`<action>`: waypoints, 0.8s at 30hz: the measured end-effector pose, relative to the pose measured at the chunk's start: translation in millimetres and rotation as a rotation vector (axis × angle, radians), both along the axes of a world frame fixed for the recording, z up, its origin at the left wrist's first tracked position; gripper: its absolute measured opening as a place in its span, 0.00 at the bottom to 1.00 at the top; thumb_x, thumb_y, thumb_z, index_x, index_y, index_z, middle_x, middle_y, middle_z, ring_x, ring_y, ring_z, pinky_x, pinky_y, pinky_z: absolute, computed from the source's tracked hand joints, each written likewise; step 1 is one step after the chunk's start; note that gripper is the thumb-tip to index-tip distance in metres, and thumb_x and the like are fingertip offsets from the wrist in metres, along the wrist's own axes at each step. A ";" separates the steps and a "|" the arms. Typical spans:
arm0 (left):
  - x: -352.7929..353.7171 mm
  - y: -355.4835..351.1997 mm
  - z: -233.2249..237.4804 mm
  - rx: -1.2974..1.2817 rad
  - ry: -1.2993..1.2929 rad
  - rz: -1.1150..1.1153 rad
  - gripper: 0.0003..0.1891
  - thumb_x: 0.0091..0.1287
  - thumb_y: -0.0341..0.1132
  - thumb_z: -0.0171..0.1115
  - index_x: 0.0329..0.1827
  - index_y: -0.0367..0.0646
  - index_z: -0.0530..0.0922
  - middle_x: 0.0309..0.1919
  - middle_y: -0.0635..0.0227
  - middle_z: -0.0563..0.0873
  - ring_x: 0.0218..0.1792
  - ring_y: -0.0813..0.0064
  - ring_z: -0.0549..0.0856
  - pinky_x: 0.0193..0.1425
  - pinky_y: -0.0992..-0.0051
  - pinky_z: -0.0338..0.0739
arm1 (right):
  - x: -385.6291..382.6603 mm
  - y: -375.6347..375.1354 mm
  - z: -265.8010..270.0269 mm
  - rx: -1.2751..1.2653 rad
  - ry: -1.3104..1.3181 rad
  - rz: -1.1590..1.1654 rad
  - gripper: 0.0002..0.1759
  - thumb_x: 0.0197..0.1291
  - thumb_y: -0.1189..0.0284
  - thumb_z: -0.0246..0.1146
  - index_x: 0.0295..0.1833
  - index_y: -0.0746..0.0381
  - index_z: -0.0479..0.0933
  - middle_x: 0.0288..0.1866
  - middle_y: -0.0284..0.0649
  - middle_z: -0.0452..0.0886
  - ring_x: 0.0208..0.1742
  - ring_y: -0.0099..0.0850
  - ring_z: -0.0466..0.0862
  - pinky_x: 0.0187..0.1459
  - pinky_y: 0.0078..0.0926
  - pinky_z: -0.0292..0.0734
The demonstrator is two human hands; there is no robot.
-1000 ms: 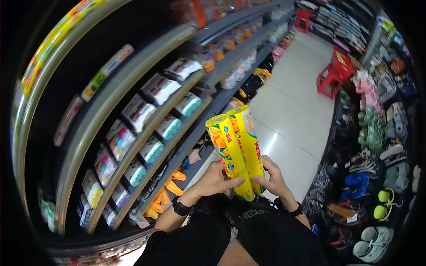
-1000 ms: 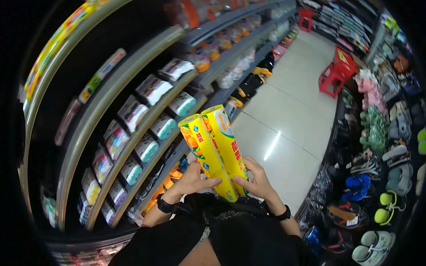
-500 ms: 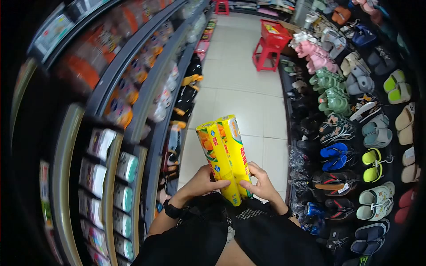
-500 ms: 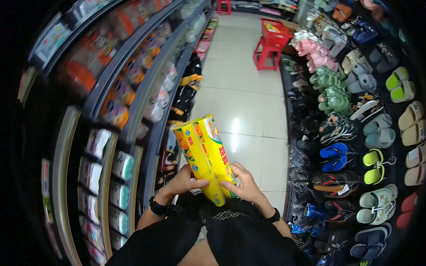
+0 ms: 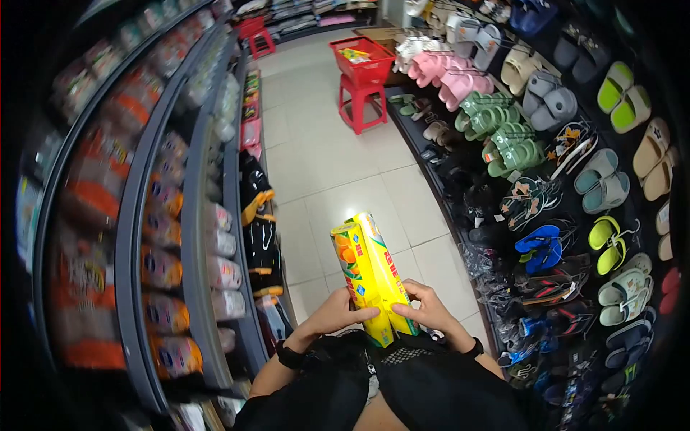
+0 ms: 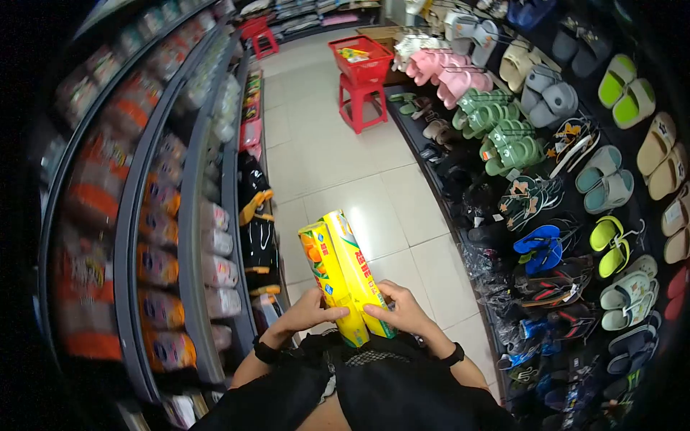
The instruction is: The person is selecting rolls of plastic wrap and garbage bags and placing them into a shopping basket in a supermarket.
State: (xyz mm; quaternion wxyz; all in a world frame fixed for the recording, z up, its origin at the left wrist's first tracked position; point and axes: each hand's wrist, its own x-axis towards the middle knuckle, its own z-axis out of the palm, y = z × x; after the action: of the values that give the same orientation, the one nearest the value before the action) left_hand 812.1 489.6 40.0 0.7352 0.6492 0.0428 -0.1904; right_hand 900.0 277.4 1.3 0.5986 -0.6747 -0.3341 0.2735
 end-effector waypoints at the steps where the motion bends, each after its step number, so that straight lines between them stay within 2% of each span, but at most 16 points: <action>1: 25.1 7.1 -2.8 0.034 0.011 -0.028 0.22 0.59 0.36 0.65 0.53 0.34 0.71 0.45 0.65 0.81 0.43 0.76 0.81 0.45 0.77 0.78 | 23.5 4.2 -0.2 -0.028 -0.001 0.010 0.22 0.55 0.63 0.65 0.50 0.67 0.74 0.41 0.39 0.76 0.37 0.25 0.76 0.39 0.22 0.72; 6: 150.1 43.8 0.0 0.046 0.002 0.034 0.19 0.60 0.36 0.65 0.50 0.35 0.74 0.40 0.67 0.83 0.35 0.81 0.81 0.38 0.81 0.77 | 153.9 45.5 -8.6 0.047 0.056 0.057 0.23 0.55 0.62 0.65 0.50 0.67 0.74 0.41 0.40 0.76 0.37 0.26 0.76 0.40 0.23 0.72; 7: 171.5 49.1 1.9 0.041 0.023 0.078 0.18 0.60 0.37 0.65 0.48 0.36 0.75 0.36 0.69 0.83 0.30 0.84 0.79 0.33 0.83 0.75 | 180.7 54.5 -4.6 0.061 0.000 0.061 0.23 0.55 0.61 0.65 0.50 0.67 0.75 0.41 0.40 0.75 0.36 0.26 0.76 0.39 0.23 0.72; 11: 262.5 76.9 17.5 -0.027 0.004 0.201 0.16 0.60 0.37 0.64 0.46 0.37 0.75 0.33 0.71 0.82 0.26 0.85 0.77 0.29 0.85 0.72 | 292.7 88.9 23.1 0.046 -0.144 0.143 0.25 0.54 0.58 0.65 0.50 0.67 0.75 0.37 0.40 0.74 0.33 0.27 0.74 0.36 0.23 0.72; 14: 320.7 97.6 27.5 0.020 -0.009 0.240 0.16 0.60 0.37 0.64 0.46 0.37 0.75 0.33 0.71 0.82 0.26 0.85 0.76 0.29 0.85 0.71 | 360.2 115.4 27.9 0.004 -0.175 0.201 0.26 0.53 0.56 0.65 0.46 0.67 0.75 0.34 0.40 0.73 0.30 0.28 0.73 0.33 0.23 0.70; 20: 414.3 156.4 11.3 -0.063 0.074 0.296 0.17 0.60 0.37 0.63 0.48 0.38 0.73 0.30 0.72 0.80 0.24 0.85 0.75 0.27 0.85 0.69 | 460.9 178.0 6.3 -0.048 -0.172 0.260 0.26 0.51 0.53 0.66 0.42 0.66 0.75 0.29 0.38 0.70 0.26 0.27 0.71 0.29 0.24 0.68; 24: 489.2 216.9 -3.8 -0.061 0.042 0.293 0.17 0.60 0.38 0.64 0.47 0.37 0.74 0.30 0.72 0.80 0.24 0.85 0.76 0.27 0.85 0.70 | 532.1 235.3 -4.2 -0.052 -0.174 0.249 0.26 0.52 0.53 0.65 0.43 0.67 0.75 0.28 0.39 0.71 0.25 0.27 0.71 0.28 0.24 0.68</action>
State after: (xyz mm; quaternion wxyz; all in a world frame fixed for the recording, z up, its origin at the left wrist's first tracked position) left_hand 1301.3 706.4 36.2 0.7734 0.6092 0.1467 -0.0960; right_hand 1432.1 512.6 -2.9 0.5112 -0.6643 -0.4587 0.2948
